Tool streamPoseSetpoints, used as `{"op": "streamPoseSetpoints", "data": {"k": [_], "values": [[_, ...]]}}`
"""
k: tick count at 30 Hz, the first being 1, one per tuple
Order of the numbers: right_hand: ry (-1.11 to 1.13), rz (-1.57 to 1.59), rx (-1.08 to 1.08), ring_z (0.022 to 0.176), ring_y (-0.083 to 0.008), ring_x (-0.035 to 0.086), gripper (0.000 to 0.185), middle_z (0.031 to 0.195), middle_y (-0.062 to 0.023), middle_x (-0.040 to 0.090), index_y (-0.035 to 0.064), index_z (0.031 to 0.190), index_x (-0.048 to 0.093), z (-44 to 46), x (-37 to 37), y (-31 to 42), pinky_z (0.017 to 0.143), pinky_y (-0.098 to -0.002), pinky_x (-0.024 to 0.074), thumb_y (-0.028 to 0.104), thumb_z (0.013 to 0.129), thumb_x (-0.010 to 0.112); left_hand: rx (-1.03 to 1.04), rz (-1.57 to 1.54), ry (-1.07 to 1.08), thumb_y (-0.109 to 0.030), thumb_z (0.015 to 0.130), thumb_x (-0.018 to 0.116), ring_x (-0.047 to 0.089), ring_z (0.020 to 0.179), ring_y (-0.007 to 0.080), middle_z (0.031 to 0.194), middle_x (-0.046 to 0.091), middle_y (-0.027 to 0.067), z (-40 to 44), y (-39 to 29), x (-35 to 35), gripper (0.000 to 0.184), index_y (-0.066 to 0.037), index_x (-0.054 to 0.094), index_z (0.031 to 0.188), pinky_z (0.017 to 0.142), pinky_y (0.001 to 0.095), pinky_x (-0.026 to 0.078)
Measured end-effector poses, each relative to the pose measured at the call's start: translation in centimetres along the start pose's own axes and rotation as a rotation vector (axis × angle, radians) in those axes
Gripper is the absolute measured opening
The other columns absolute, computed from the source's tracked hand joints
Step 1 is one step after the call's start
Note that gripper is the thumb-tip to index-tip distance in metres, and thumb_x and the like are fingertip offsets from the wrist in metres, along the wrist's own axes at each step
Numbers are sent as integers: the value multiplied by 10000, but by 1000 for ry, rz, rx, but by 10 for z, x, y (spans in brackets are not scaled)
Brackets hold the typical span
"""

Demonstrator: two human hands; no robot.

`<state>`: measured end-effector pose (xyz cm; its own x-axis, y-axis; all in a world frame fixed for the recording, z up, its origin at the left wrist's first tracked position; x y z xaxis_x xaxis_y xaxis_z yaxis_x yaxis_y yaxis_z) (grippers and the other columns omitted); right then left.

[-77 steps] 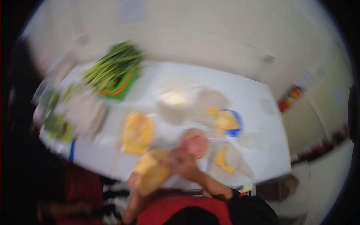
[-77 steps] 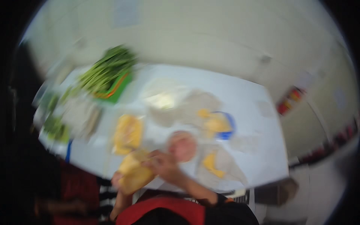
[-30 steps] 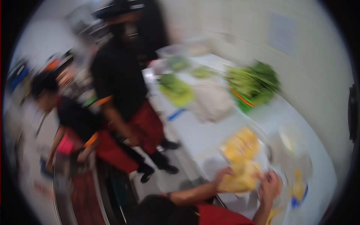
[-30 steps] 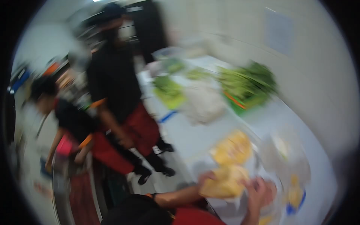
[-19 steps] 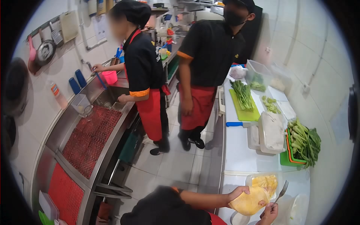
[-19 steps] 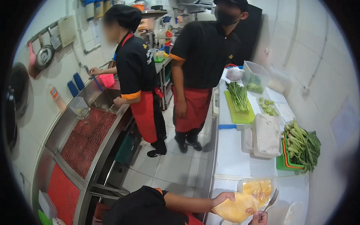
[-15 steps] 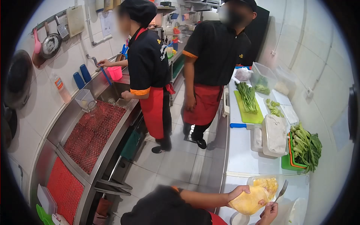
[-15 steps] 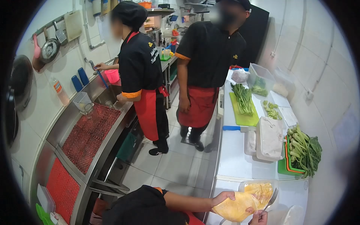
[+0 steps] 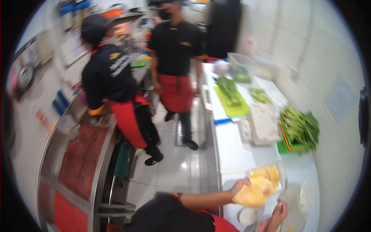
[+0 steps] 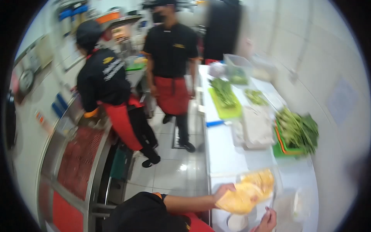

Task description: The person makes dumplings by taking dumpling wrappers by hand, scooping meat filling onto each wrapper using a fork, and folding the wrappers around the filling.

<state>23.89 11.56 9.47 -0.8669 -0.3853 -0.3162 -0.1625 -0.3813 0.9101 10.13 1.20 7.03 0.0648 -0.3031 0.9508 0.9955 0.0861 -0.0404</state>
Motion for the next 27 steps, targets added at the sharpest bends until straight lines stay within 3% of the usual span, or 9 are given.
{"op": "streamPoseSetpoints", "data": {"k": [1,2,3,4,6,8,11,20,27], "values": [[-40,-12,141,586,-65,409,82,657,12,479,32,803,574,-13,-7,7,539,-208,335,114,800,568,7,-11,-10,-230,679,516,485,1080,331,1177,467,201,7,3,-13,673,-72,341,1309,880,442,432],[-80,-72,137,586,-82,441,90,646,-3,502,35,811,594,-19,-15,10,543,-219,356,122,791,585,-47,-142,23,-222,689,513,483,1089,348,1196,459,208,12,8,-14,671,-55,336,1314,904,468,416],[-119,-133,135,586,-99,474,101,636,-18,525,38,819,614,-24,-22,13,547,-231,376,131,781,602,-40,-47,-36,-223,693,508,484,1094,363,1203,455,213,13,7,-35,685,-18,318,1318,924,480,404],[-115,-252,-19,596,-111,503,104,652,-31,551,33,835,631,-29,-35,-10,552,-238,389,116,781,599,-80,-70,-171,-234,688,501,492,1086,371,1213,452,209,12,11,-38,697,8,310,1313,930,488,401],[-95,-343,-74,623,-147,548,77,691,-66,592,11,794,627,-36,-34,23,566,-258,411,79,774,599,-157,-8,-170,-253,673,495,473,1108,371,1238,437,209,19,17,-27,727,21,294,1316,929,492,401],[-113,-297,-134,625,-174,565,70,709,-93,603,19,810,637,-48,-39,4,556,-276,419,64,766,607,-164,58,-194,-258,669,490,460,1123,369,1252,426,211,27,21,-21,738,11,283,1325,931,496,396],[-111,-355,25,613,-215,570,77,731,-107,611,31,821,644,-60,-38,10,549,-291,431,73,771,605,-200,139,-234,-265,670,482,445,1143,365,1266,414,210,28,30,-34,749,-9,266,1340,937,516,381],[-303,-562,13,658,-255,602,95,757,-124,617,23,838,645,-87,-78,1,579,-317,462,43,755,604,-372,160,-178,-245,671,495,399,1197,361,1321,361,195,36,80,-26,755,-52,255,1361,965,507,363],[-459,-713,171,645,-283,586,83,730,-109,599,67,825,640,-146,-124,-21,570,-338,458,75,750,605,-641,-49,-193,-228,676,495,413,1187,379,1319,372,206,29,146,-45,754,-29,252,1362,974,496,363]]}}
Point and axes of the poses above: each hand's wrist, its own z-axis towards the middle knuckle, its own x-axis out of the palm, y = z × x, the point moved 9 cm from there along z, towards the middle knuckle
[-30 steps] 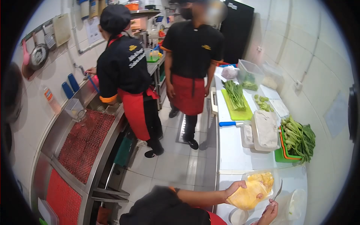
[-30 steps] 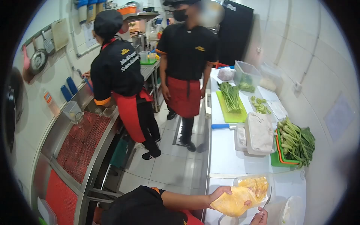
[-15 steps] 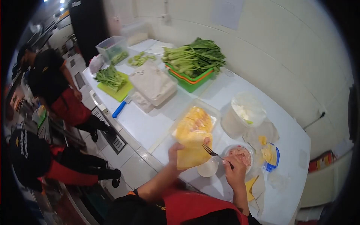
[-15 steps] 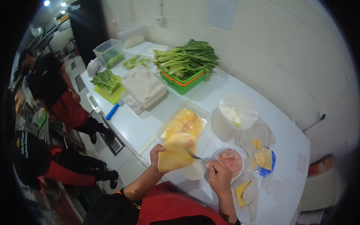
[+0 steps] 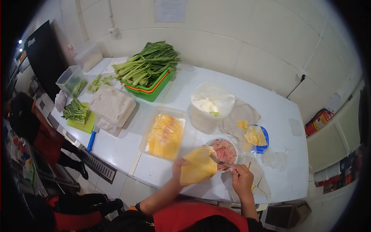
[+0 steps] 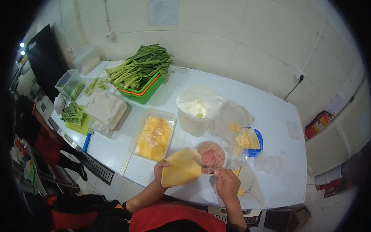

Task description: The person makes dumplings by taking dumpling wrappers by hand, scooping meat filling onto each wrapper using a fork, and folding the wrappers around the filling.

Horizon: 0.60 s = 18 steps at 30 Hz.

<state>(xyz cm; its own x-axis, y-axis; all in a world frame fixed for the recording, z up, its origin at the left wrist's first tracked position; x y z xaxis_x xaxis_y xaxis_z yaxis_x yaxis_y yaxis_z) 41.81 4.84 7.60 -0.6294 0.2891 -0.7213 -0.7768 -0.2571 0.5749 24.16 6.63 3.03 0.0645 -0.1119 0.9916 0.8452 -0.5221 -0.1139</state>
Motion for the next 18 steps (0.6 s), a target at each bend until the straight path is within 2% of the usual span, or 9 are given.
{"op": "streamPoseSetpoints", "data": {"k": [5,8,11,14,17,18], "values": [[-34,-48,161,648,-291,587,70,732,-116,597,69,812,633,-15,-15,-31,581,-343,457,83,750,605,-152,-87,-40,-233,683,493,441,1158,394,1286,417,208,10,23,-26,726,-22,285,1345,968,511,363],[-82,-62,171,612,-266,587,72,719,-130,599,27,806,631,-19,-17,-46,565,-320,447,43,745,595,-129,-77,-24,-240,685,493,432,1166,392,1299,404,205,10,21,-23,724,-25,284,1344,967,522,358],[8,-4,308,628,-275,591,100,730,-135,605,48,833,635,-18,-7,-57,583,-334,452,53,740,598,-71,-12,-59,-247,681,495,413,1185,387,1316,383,203,10,12,-21,749,-37,262,1361,973,526,348],[97,-11,194,683,-283,592,149,761,-135,599,78,879,639,-4,5,-43,614,-355,456,76,732,615,-25,-7,-15,-240,690,492,387,1210,375,1335,361,194,8,4,-7,762,-59,234,1383,981,516,343],[378,-284,168,741,-280,589,201,800,-134,585,102,926,637,3,31,-41,646,-367,456,97,725,633,-40,-8,-22,-219,690,479,384,1214,361,1342,356,177,1,1,-1,767,-75,218,1396,988,492,341],[385,-283,154,743,-291,585,211,801,-133,579,99,937,637,3,35,-40,649,-378,457,107,726,628,-24,20,-24,-232,721,475,388,1211,353,1341,359,171,-1,-2,-2,742,-87,214,1400,990,482,340]]}}
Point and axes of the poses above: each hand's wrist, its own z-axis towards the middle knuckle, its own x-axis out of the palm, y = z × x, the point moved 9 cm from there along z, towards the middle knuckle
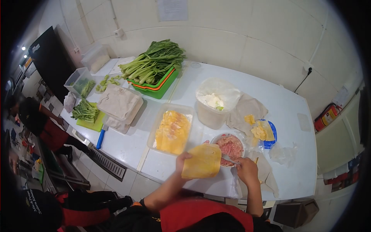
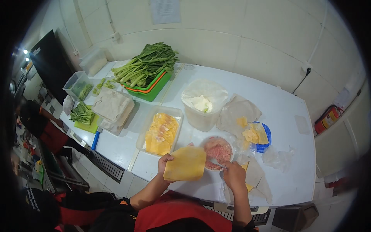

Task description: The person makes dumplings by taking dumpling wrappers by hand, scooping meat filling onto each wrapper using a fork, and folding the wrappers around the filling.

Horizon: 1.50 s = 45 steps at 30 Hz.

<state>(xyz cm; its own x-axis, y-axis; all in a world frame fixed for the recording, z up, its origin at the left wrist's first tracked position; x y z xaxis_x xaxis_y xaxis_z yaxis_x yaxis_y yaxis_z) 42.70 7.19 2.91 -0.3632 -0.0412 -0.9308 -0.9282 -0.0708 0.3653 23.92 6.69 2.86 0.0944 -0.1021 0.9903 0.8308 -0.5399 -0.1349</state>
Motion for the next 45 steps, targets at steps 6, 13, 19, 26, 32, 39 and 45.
{"op": "streamPoseSetpoints", "data": {"k": [6,13,19,26,32,39,45], "values": [[-217,222,-154,723,-229,579,202,796,-101,577,48,940,624,8,-24,25,654,-361,458,146,763,627,43,264,-149,-499,876,379,398,1206,288,1349,358,128,-11,-10,-3,686,-149,165,1425,1012,414,313],[508,823,-262,824,-94,534,231,893,-29,588,0,956,591,26,24,74,722,-248,448,161,799,647,-319,471,-253,-720,813,228,337,1259,247,1412,281,114,-7,13,-18,854,-141,129,1433,1050,361,256],[551,959,-184,824,-104,554,255,924,-41,597,-13,957,588,18,35,95,730,-259,456,120,757,675,-459,433,-353,-755,783,222,324,1274,253,1425,263,117,-14,18,-21,905,-116,165,1422,1054,360,254],[188,1834,-104,1044,-196,527,471,1133,-119,527,-8,1237,408,20,-25,90,886,-311,434,32,803,587,-214,281,355,-758,786,173,453,1170,255,1320,414,116,-24,-16,85,886,-93,305,1356,948,403,391],[136,1741,32,1159,-236,457,477,1262,-142,436,2,1280,333,14,5,91,974,-362,379,28,840,513,11,618,-88,-314,875,476,458,1162,270,1291,429,134,-1,-10,2,563,-75,290,1350,948,403,399],[260,1760,-115,1165,-205,443,475,1243,-123,461,3,1292,345,15,-9,96,984,-330,351,30,849,514,-92,573,-65,-215,770,571,448,1179,273,1322,390,147,-8,-2,22,730,-44,216,1384,974,400,379],[6,1347,-256,1066,-154,501,405,1140,-105,553,-30,1227,445,28,-27,96,910,-289,393,101,860,558,-37,246,-212,-186,770,527,510,1085,335,1218,481,190,-13,-2,-16,578,10,357,1287,928,461,412]]}}
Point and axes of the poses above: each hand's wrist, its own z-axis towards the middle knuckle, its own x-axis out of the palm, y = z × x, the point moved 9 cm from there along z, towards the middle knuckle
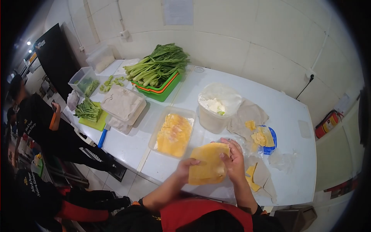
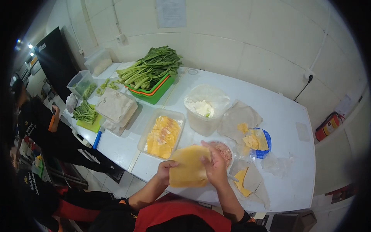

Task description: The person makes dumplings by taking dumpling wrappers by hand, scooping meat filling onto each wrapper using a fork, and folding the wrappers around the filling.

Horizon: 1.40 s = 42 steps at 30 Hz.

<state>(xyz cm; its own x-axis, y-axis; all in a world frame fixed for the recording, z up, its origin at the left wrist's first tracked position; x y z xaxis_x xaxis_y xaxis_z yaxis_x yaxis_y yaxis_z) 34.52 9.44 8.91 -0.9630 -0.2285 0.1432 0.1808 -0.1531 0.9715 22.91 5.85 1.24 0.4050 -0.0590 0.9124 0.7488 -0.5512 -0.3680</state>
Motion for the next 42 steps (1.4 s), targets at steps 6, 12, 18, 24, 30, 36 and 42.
{"op": "streamPoseSetpoints", "data": {"k": [6,12,18,24,30,36,42], "values": [[-7,-967,40,867,-237,596,448,1014,-137,605,65,1194,490,-8,-70,16,726,-345,474,124,775,636,463,-214,62,-253,722,470,496,1115,373,1255,460,232,-44,-75,-12,666,42,336,1305,964,488,383],[216,-1483,370,783,-349,605,290,861,-139,622,58,1019,555,-50,-77,-45,663,-426,483,159,754,616,503,-208,24,-189,691,454,535,1056,357,1191,509,235,-55,-98,-35,620,86,391,1243,948,439,406],[150,-1352,240,751,-338,607,228,802,-145,617,85,987,570,-41,-60,-36,630,-441,465,69,762,536,468,-217,-11,-173,683,464,536,1056,349,1197,504,237,-51,-79,-52,619,88,390,1240,941,436,412],[122,-1307,287,774,-349,601,251,805,-155,626,119,984,603,-31,-68,-33,647,-439,462,44,763,511,450,-261,65,-210,681,457,513,1082,387,1231,468,262,-53,-79,-55,672,80,348,1276,962,470,388],[84,-1033,303,738,-310,614,258,788,-131,635,107,1019,605,-34,-73,-68,643,-388,468,35,790,509,497,-197,-34,-177,681,453,537,1041,343,1185,507,223,-60,-80,-69,627,62,373,1255,931,424,416],[-23,-257,454,551,-94,496,191,634,20,531,49,1011,597,-48,-103,-114,507,-226,388,57,832,528,450,-193,-55,-172,682,446,531,1049,346,1181,508,221,-59,-74,-64,618,72,381,1246,936,424,411],[-23,36,561,505,-24,385,171,613,50,452,40,999,585,-54,-89,-73,439,-164,287,87,838,553,390,-127,-95,-166,646,478,538,1044,373,1162,522,239,-44,-58,-69,664,66,371,1259,943,462,409]]}}
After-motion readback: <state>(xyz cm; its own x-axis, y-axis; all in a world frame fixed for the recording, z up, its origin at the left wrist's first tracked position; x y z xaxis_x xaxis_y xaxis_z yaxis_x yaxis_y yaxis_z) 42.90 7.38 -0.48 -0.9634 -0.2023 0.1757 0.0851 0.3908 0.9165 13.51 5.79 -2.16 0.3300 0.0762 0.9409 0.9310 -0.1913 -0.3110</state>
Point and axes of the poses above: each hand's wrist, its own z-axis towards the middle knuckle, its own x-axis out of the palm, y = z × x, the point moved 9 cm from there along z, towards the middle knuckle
